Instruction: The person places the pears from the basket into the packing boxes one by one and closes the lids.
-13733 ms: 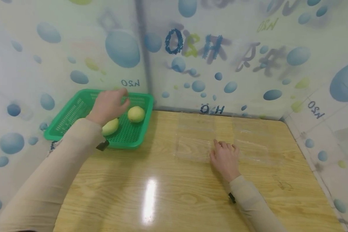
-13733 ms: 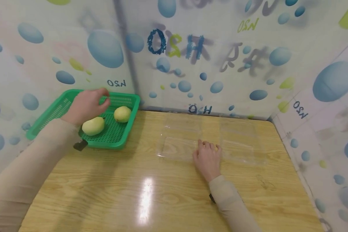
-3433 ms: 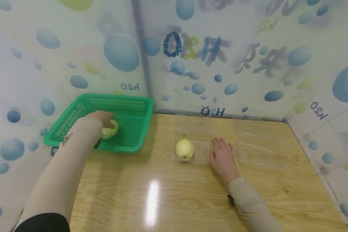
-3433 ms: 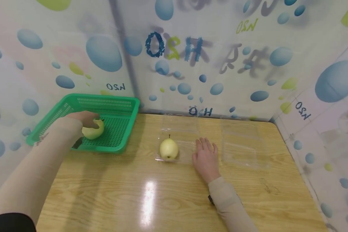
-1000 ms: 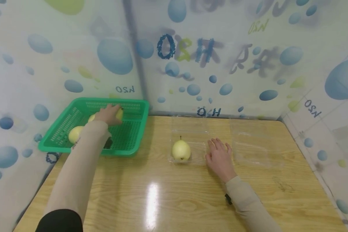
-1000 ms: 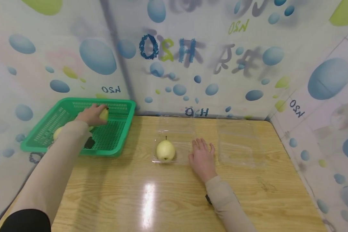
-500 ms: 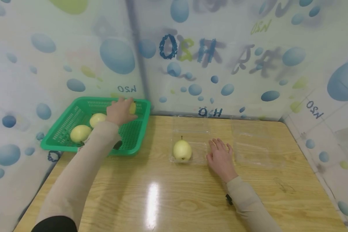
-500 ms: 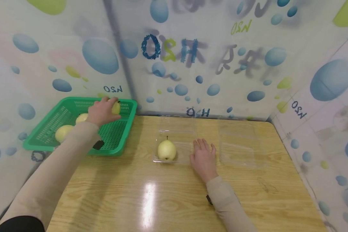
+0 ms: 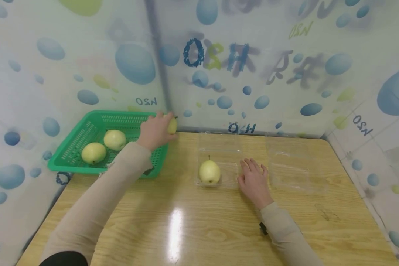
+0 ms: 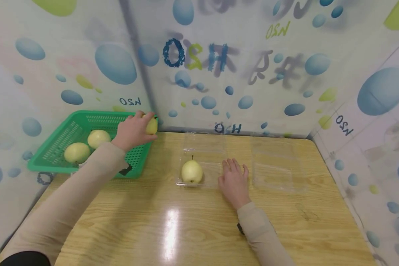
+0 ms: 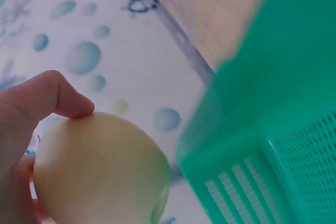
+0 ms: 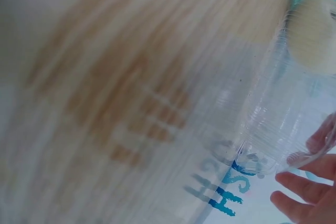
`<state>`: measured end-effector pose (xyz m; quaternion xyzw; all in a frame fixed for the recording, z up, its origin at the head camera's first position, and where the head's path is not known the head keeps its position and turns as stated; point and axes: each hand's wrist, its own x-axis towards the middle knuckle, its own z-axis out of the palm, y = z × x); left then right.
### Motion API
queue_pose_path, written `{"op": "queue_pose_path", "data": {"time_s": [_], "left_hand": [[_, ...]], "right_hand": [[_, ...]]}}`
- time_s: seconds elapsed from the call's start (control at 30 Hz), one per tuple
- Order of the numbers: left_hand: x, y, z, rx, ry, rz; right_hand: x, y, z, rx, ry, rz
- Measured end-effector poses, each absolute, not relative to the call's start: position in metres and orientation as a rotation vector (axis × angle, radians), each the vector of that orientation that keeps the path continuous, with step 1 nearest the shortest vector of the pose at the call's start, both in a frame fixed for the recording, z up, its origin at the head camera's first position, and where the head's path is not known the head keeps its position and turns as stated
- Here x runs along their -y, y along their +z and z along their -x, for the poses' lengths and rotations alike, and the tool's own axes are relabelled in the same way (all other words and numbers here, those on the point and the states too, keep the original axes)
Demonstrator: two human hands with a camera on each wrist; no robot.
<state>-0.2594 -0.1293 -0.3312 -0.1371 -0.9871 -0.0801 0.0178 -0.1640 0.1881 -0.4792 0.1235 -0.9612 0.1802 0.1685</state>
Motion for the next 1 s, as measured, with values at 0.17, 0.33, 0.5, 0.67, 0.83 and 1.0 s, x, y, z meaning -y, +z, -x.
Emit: {"op": "queue_pose_path", "data": {"time_s": [0.17, 0.33, 0.5, 0.67, 0.83, 1.0], "left_hand": [[0.114, -0.33, 0.254, 3.071, -0.254, 0.482], [0.105, -0.336, 0.253, 3.046, -0.251, 0.524], [0.098, -0.341, 0.252, 3.068, -0.277, 0.532], [0.083, -0.351, 0.247, 3.066, -0.293, 0.607], [0.059, -0.359, 0.241, 3.054, -0.199, 0.734], [0.035, -0.368, 0.237, 3.067, -0.131, 0.864]], "right_hand": [[-0.189, -0.48, 0.164, 2.727, 0.5, -0.356], [-0.189, -0.479, 0.164, 2.732, 0.508, -0.355], [-0.189, -0.479, 0.163, 2.74, 0.523, -0.358], [-0.189, -0.479, 0.164, 2.726, 0.526, -0.368], [-0.189, -0.48, 0.164, 2.714, 0.545, -0.376], [-0.19, -0.481, 0.165, 2.718, 0.528, -0.369]]}}
